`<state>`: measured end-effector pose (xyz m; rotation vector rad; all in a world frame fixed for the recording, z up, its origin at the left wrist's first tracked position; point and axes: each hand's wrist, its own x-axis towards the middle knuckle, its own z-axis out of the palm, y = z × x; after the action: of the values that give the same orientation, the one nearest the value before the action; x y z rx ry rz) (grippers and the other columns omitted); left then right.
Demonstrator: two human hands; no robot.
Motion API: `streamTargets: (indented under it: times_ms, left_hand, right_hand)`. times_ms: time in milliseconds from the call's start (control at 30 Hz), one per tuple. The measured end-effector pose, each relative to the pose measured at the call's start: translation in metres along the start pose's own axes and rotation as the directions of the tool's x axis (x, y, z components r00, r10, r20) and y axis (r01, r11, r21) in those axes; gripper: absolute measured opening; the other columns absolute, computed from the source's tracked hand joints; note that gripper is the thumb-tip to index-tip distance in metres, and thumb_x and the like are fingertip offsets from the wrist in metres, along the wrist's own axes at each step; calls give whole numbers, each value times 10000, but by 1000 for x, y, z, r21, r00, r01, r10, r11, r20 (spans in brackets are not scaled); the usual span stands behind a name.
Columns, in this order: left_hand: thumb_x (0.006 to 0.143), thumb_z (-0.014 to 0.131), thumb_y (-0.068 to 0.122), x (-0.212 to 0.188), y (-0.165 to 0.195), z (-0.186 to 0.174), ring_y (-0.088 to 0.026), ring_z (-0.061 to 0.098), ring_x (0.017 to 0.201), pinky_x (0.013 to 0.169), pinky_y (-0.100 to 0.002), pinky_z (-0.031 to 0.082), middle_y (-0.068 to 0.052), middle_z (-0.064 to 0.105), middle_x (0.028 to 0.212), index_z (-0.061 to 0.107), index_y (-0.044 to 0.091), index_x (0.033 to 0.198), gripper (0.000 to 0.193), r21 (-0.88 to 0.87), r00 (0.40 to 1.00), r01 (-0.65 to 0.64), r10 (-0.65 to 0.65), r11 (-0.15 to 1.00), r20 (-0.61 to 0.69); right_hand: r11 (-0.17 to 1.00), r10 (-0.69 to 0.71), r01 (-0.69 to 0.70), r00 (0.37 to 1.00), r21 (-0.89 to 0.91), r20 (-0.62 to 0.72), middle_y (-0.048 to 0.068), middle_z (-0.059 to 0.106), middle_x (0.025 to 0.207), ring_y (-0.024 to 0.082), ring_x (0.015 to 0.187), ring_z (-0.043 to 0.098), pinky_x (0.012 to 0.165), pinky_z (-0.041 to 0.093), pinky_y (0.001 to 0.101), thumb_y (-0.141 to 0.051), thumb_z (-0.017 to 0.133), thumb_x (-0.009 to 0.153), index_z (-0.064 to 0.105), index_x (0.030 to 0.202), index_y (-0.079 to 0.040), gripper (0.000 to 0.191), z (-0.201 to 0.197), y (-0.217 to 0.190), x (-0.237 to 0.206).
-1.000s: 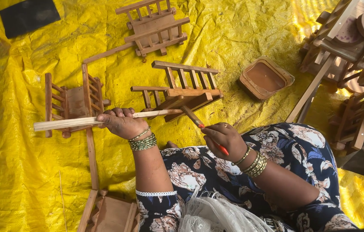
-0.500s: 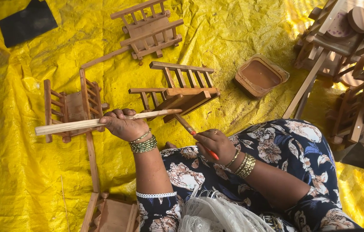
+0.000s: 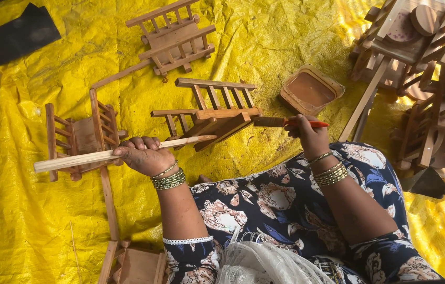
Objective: The person sits on a yellow tarp and applies a brown stain or varnish to small wooden chair frames using a paintbrush. They hold each chair steady with one hand, dip the brush into a shallow container of stain, and brush the liquid over the wood surfaces, rotating the chair to reach different sides.
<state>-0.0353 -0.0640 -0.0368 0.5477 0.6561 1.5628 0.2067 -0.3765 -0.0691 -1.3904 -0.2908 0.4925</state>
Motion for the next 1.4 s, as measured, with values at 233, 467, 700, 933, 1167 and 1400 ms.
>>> streamTargets:
  times_ms: [233, 467, 700, 933, 1167, 1400]
  left_hand:
    - [862, 615, 733, -35, -41, 9, -127, 460, 431, 410, -291, 408, 25, 459, 573, 495, 175, 821, 573, -44, 998, 2, 1, 999, 60]
    - [851, 604, 743, -13, -27, 31, -124, 439, 425, 402, -291, 369, 29, 472, 588, 489, 190, 830, 565, -22, 998, 7, -5, 1000, 61]
    - [885, 576, 733, -18, -40, 23, -145, 465, 418, 405, -298, 401, 23, 503, 596, 505, 186, 813, 557, -70, 995, 36, -29, 997, 96]
    - [927, 522, 730, -33, -53, 14, -133, 462, 427, 411, -290, 394, 27, 495, 608, 499, 199, 810, 544, -64, 997, 33, -29, 997, 67]
    - [898, 504, 741, -39, -53, 14, -109, 443, 388, 366, -275, 383, 48, 461, 561, 462, 218, 766, 542, 8, 1000, -23, 23, 1000, -19]
    - [921, 488, 735, -38, -46, 8, -107, 459, 408, 393, -267, 402, 47, 471, 572, 468, 204, 790, 547, -9, 1000, 22, -22, 1000, -7]
  right_hand:
    - [591, -421, 530, 846, -609, 328, 150, 758, 823, 218, 683, 725, 632, 581, 342, -176, 607, 1000, 770, 1015, -15, 229, -11, -51, -16]
    - [812, -475, 555, 808, -180, 349, 105, 773, 921, 176, 774, 769, 696, 660, 326, -197, 532, 1088, 722, 1021, -9, 276, 11, -77, 3]
    - [966, 193, -208, 975, 156, 108, 136, 756, 895, 199, 741, 721, 680, 589, 321, -222, 543, 1065, 708, 1066, 37, 306, -44, -26, 62]
    - [1000, 4, -8, 990, 29, 142, 128, 764, 930, 176, 787, 735, 719, 597, 295, -217, 537, 1079, 710, 1080, 37, 307, -77, -7, 57]
    - [987, 78, -63, 992, -149, 98, 132, 769, 929, 175, 782, 737, 698, 601, 299, -213, 569, 1046, 720, 1091, 33, 292, -83, -12, 56]
    - [995, 2, 17, 981, -95, 196, 139, 776, 978, 180, 817, 751, 734, 616, 305, -209, 556, 1064, 710, 1084, 38, 291, -62, -10, 35]
